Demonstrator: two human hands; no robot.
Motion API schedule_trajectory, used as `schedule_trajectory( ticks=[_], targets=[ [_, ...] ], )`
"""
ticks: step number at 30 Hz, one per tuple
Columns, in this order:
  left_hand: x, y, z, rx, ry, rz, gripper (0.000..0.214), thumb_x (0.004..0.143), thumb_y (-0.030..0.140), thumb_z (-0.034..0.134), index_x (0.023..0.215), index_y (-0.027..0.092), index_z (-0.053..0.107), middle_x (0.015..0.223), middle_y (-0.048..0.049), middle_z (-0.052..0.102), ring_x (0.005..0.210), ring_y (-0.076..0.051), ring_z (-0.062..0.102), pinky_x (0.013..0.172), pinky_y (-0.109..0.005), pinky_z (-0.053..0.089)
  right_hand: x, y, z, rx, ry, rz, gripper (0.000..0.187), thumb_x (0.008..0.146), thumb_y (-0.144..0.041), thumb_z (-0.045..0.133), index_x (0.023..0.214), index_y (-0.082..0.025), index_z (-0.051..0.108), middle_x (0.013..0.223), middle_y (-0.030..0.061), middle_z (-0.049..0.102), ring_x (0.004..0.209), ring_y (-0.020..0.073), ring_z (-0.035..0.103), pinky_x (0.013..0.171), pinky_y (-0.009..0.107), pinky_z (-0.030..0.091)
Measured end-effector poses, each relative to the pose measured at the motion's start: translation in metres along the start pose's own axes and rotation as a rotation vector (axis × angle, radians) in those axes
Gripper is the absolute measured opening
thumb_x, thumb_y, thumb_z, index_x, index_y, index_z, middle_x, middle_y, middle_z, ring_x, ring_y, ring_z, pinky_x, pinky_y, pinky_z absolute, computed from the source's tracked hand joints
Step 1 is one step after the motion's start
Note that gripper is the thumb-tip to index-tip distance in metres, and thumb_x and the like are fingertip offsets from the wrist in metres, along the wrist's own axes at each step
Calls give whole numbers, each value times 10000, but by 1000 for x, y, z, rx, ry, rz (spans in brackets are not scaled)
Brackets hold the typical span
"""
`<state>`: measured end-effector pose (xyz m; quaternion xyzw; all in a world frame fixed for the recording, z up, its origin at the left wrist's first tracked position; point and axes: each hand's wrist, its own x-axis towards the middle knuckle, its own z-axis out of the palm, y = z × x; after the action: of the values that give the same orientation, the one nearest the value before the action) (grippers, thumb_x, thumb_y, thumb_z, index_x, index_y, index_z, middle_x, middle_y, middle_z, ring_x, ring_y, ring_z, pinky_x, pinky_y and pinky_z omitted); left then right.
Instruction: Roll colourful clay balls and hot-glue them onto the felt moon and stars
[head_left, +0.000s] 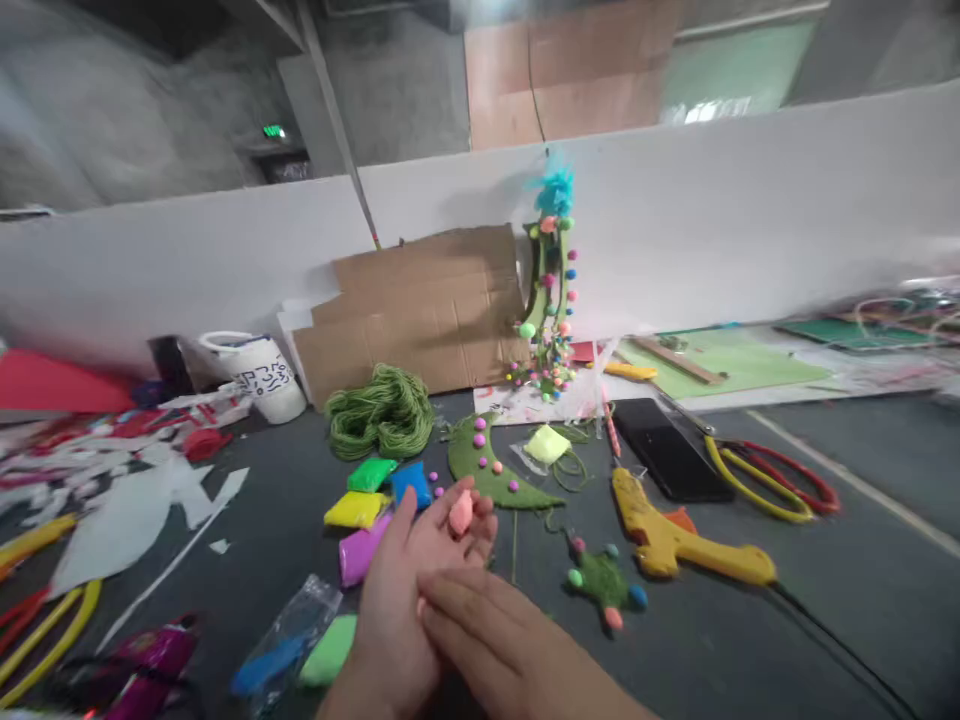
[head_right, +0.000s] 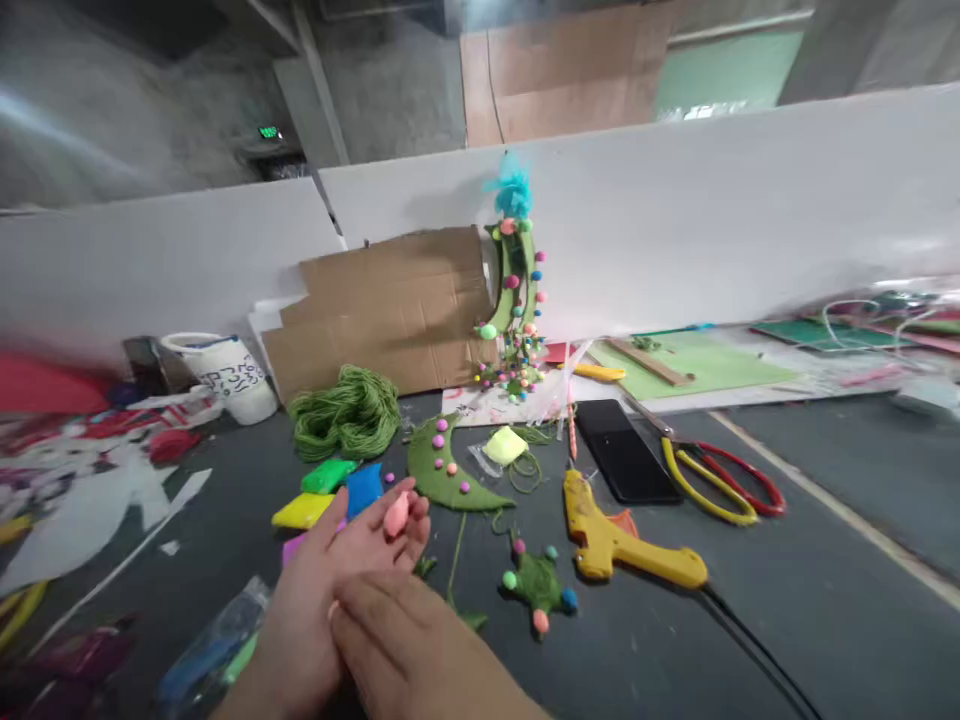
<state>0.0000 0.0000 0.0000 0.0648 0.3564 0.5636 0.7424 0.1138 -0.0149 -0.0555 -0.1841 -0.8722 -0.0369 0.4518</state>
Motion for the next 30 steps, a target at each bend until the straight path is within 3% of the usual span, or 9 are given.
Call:
schedule_trajectory(
  ticks=[4,8,12,17,21,24,30],
  targets=[
    [4,-3,-4,-28,-24,-29,428,908,397,390,1175,70,461,877,-126,583,754,-178,623,734,-279,512,10,0,-22,66,-84,15,529,1002,-446,242,1130,-52,571,1065,98,702,1037,181,606,1017,269,413],
    [0,-2,-5,-57,-47,-19,399,916,386,368,1165,88,460,886,-114,572,749,-179,614,733,-313,513,8,2,-18,-64,-107,-7,553,981,-493,271,1133,-73,598,1045,98,698,1028,248,596,998,406,432],
    [-2,0,-5,-70,-62,-42,373,919,380,364,1138,93,458,880,-105,563,719,-167,602,705,-302,507,5,2,-12,-96,5,38,602,977,-523,234,1025,-82,641,958,97,702,969,250,595,1006,424,391],
    [-1,1,-4,-62,-62,-23,376,916,365,383,1158,88,464,909,-118,562,780,-185,606,744,-308,499,7,0,-18,-60,-7,142,411,968,-403,372,1010,-97,644,924,97,694,881,243,581,856,383,448],
    [-3,1,-1,-74,-52,-43,361,918,358,384,1134,88,484,890,-108,563,750,-166,602,732,-291,497,5,2,-19,-87,-47,141,235,916,-154,421,923,-95,648,841,88,677,784,224,561,760,367,446],
    [-3,1,0,-69,-55,-59,347,921,346,382,1102,72,495,853,-95,562,715,-150,597,706,-272,495,2,5,-20,-111,-80,131,268,889,-70,380,901,-88,648,840,96,666,780,222,547,772,374,431],
    [-1,0,0,-55,-49,-90,352,927,367,361,1065,78,508,841,-95,574,693,-144,601,664,-253,489,4,4,-21,-138,-65,109,324,919,-82,349,831,-92,661,789,89,656,768,215,542,797,376,427]
  ],
)
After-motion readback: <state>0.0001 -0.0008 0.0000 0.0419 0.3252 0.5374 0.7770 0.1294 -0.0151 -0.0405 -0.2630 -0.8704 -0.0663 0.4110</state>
